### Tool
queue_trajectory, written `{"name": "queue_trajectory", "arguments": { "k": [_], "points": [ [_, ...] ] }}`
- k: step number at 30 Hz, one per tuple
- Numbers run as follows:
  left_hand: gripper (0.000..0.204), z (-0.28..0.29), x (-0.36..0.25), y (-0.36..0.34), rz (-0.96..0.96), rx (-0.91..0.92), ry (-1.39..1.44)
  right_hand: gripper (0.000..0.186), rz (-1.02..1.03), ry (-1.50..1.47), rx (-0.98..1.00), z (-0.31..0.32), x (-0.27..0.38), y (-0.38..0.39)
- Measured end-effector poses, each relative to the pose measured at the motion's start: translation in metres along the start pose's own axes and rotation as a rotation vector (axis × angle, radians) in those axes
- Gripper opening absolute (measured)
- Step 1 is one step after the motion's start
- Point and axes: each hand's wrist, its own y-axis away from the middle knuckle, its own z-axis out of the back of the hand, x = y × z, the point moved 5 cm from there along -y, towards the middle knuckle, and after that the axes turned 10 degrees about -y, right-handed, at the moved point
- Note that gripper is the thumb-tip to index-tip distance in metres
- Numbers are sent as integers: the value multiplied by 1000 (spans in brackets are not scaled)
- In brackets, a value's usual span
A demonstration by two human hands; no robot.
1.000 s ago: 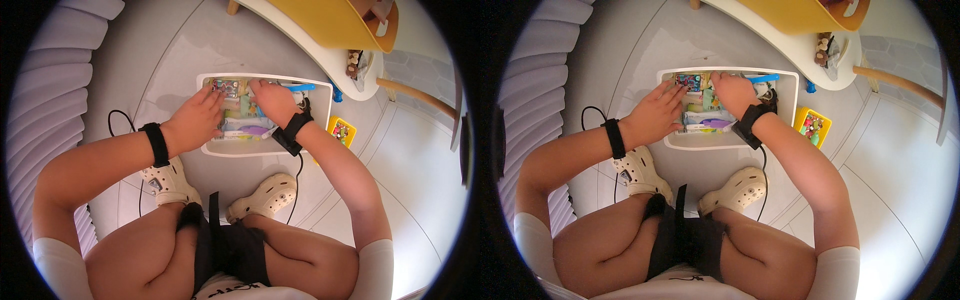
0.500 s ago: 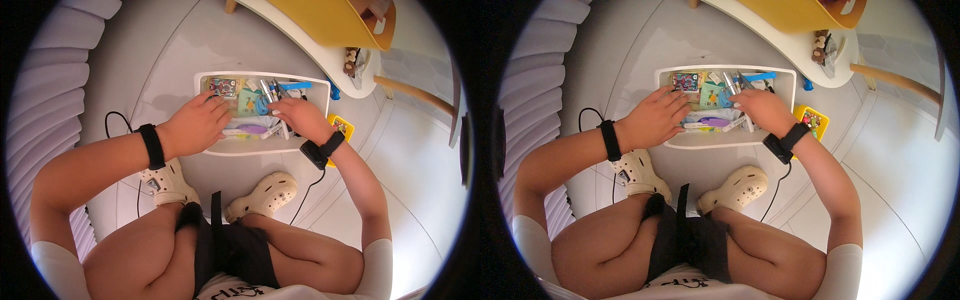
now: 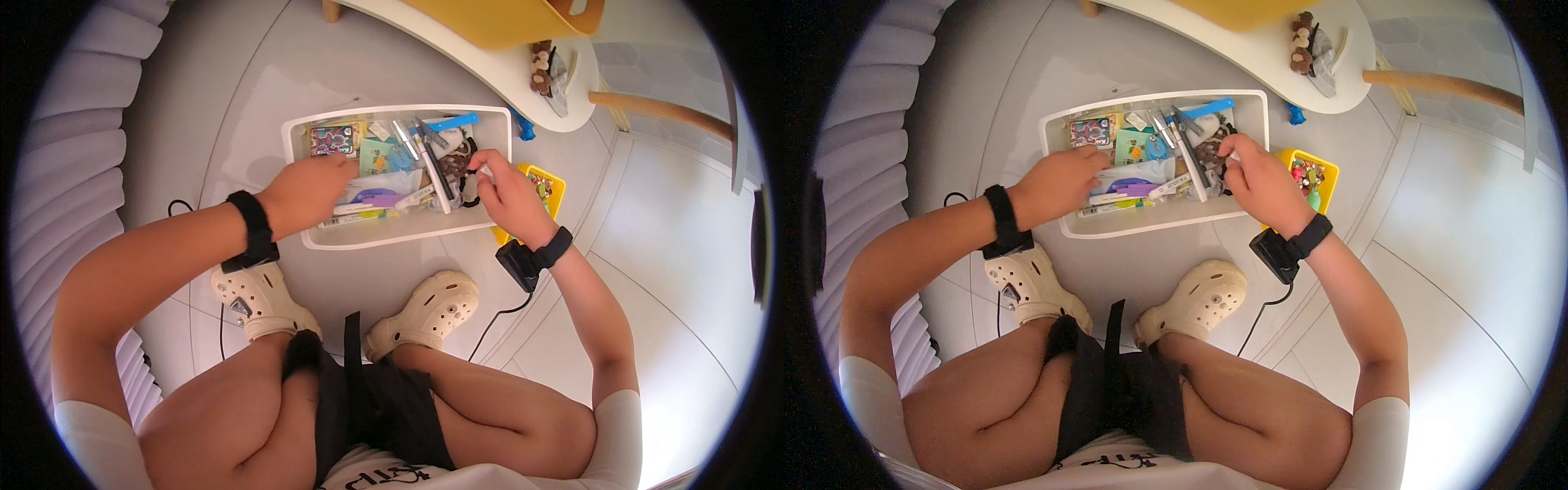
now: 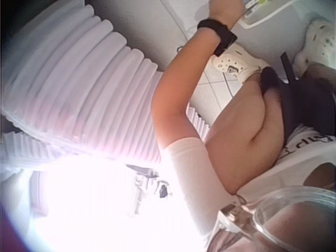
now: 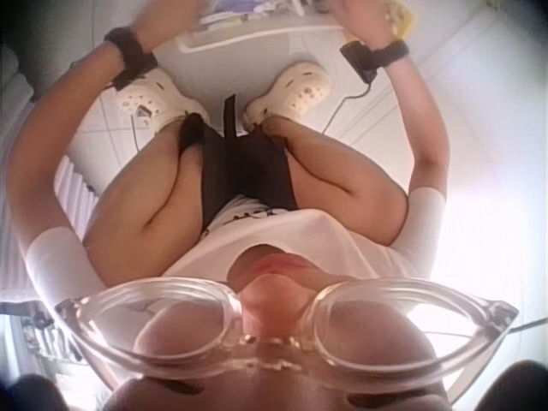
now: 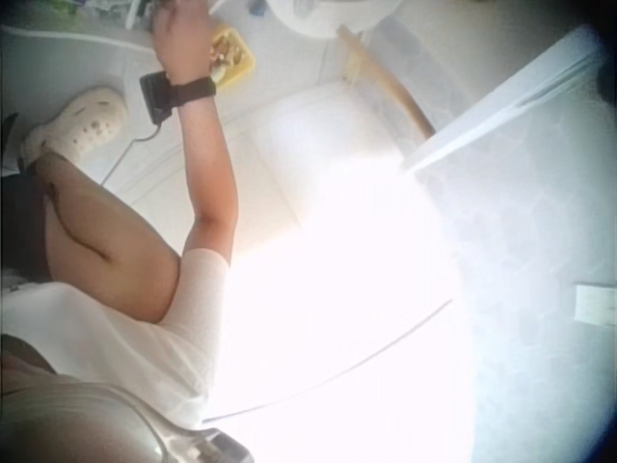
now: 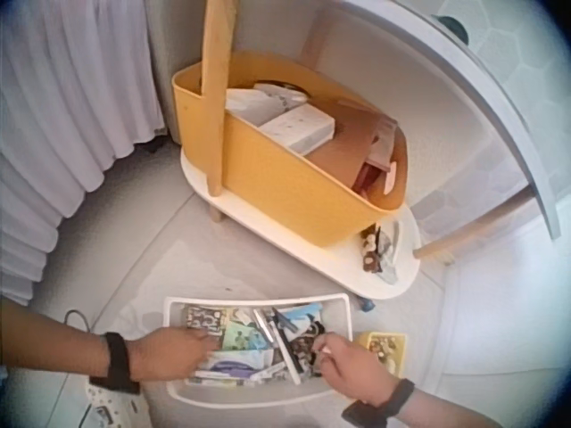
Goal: The person sorts through various small items in a white bin, including pens and toys, before picking up and opening a small plastic packet to retrieve a toy figure.
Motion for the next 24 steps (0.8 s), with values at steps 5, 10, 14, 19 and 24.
{"name": "queue_trajectory", "arguments": {
  "k": [5,10,14,19,24],
  "points": [
    [23,25,18,3,66,-118,31,17,92,17,0,-1,2,2],
    [20,41,21,0,141,-100,-54,17,143,37,15,-4,2,1],
    [21,45,20,1,88,-102,-75,17,139,85,20,-4,0,1],
    [21,47,21,6,-4,-177,-224,26,180,265,61,-20,13,-5],
    [25,44,15,3,-40,-157,-411,21,292,586,164,-46,5,-20]
  ]
}}
